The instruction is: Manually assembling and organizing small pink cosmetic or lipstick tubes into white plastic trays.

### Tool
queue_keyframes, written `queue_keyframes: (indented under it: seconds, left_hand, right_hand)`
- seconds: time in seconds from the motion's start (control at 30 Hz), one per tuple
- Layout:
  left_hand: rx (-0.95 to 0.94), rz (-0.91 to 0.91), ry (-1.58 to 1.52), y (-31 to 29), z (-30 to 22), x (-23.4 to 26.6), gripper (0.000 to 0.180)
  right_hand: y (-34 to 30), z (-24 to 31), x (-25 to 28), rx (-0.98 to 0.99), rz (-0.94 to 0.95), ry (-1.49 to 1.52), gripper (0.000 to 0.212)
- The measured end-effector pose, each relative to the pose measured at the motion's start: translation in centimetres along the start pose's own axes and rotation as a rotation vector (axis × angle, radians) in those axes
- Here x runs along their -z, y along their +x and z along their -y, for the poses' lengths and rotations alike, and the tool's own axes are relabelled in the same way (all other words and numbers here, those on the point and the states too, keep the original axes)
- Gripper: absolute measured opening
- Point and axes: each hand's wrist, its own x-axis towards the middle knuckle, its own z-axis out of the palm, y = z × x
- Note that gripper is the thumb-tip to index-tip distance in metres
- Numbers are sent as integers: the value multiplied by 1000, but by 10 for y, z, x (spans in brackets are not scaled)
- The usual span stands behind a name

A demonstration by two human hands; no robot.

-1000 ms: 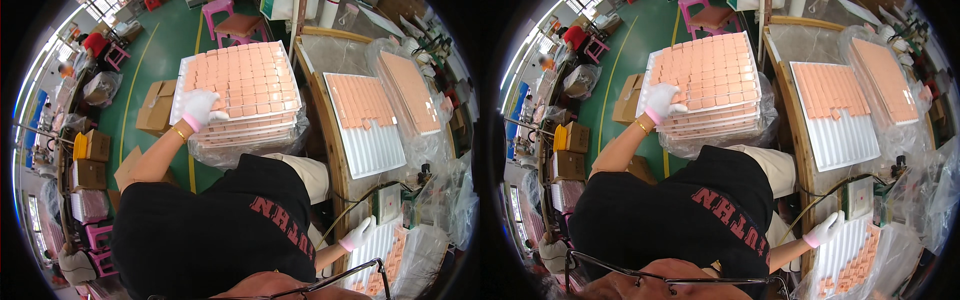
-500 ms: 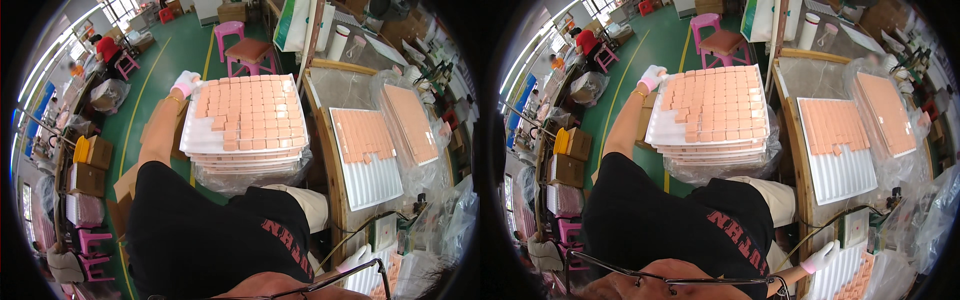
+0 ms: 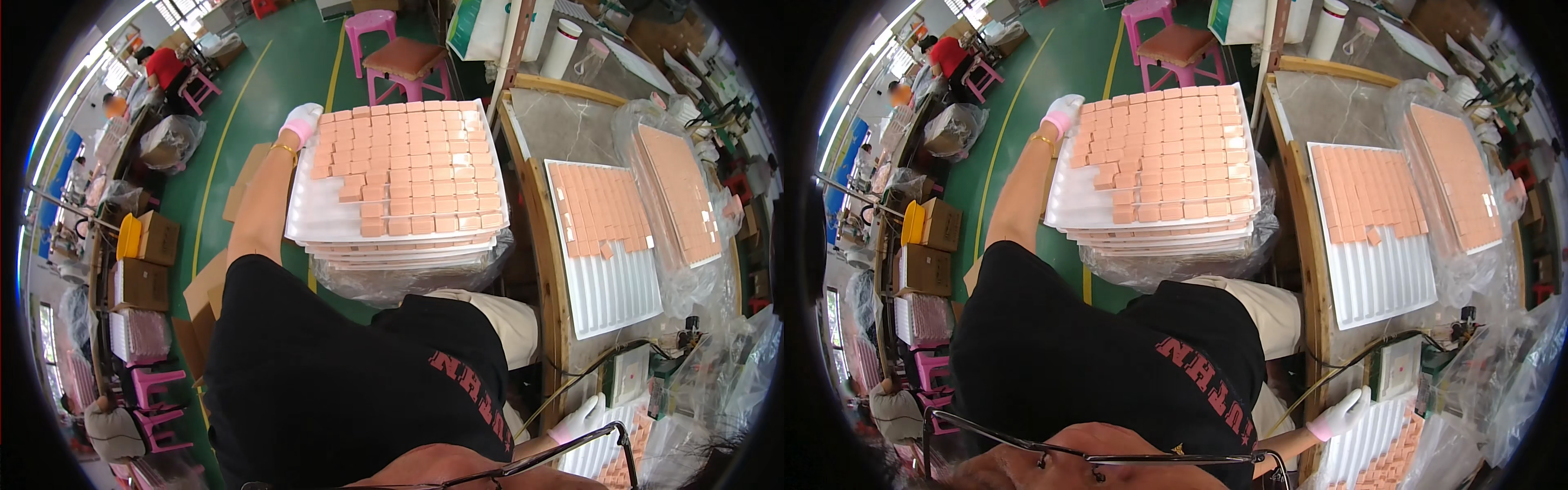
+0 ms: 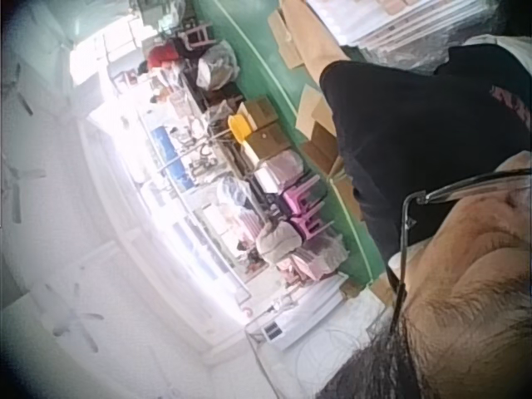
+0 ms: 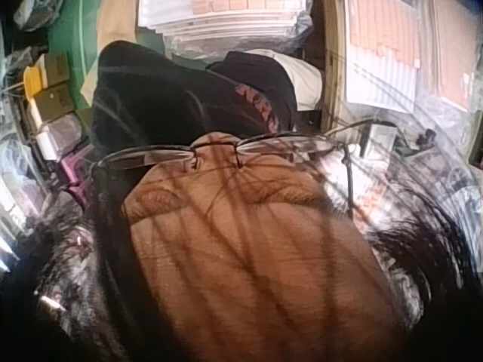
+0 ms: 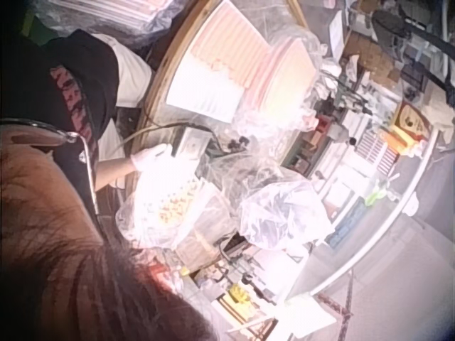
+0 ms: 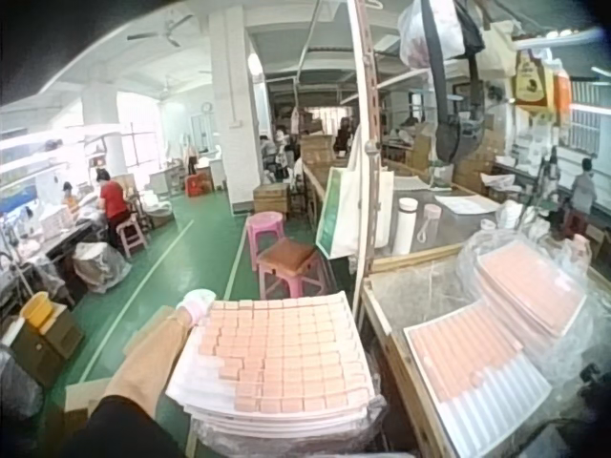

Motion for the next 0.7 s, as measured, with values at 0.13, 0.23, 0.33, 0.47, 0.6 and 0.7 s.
queue_keyframes:
  seconds: [0.13,0.23,0.33,0.47,0.6,0.7]
  left_hand:
    - [-33,-511,-33,0,-50,-9,27]
    - [-209,-565,-129,20,-121,-30,25]
    - [-448,-387,-503,14,-230,-61,24]
    - [-973,365,-653,-40,-378,-118,23]
    - [-1566,664,-445,-108,-478,-186,17]
    - [-1653,664,-209,-152,-538,-223,18]
  right_hand:
    - [-2,7,7,-19,-25,-37,28]
    - [-8,-5,7,-8,-138,54,24]
    - [-8,-6,-10,59,-199,48,22]
    - [-2,8,-11,94,-190,66,23]
    - [-11,5,-7,-16,-215,148,23]
    - [-14,16,16,-28,-249,108,24]
